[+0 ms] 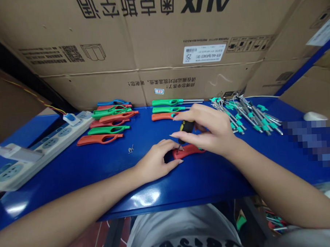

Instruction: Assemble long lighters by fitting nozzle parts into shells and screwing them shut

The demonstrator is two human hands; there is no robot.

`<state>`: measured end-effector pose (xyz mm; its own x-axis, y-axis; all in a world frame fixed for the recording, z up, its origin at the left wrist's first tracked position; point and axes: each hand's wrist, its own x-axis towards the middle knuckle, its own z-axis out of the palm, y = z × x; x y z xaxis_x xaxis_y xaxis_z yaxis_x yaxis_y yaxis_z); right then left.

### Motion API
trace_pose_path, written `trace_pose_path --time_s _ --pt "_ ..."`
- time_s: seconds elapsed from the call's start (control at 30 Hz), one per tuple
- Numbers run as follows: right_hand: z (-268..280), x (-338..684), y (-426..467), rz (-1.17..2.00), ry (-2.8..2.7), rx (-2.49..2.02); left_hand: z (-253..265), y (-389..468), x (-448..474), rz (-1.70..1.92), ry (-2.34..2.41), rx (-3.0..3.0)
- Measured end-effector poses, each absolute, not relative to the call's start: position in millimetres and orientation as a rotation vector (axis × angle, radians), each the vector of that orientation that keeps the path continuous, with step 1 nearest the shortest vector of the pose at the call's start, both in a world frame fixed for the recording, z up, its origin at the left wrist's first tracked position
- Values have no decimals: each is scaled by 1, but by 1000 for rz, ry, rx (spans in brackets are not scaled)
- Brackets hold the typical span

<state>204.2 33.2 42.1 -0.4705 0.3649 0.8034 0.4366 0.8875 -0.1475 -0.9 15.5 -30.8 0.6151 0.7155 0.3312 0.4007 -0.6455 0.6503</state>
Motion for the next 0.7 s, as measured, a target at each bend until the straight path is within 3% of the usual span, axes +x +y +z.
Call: trace_pose_path --time_s 0.1,0.3,0.53,0.7 --pt "41 203 29 -276 -2140 -542 -31 16 -1 806 889 2316" --pt "45 195 24 221 -2177 -500 -31 16 -1 788 865 2321" --pt "38 193 20 -291 -2168 -509 -35 16 1 845 870 2312" --pt "46 192 21 281 -2188 -498 -32 17 0 817 850 2319"
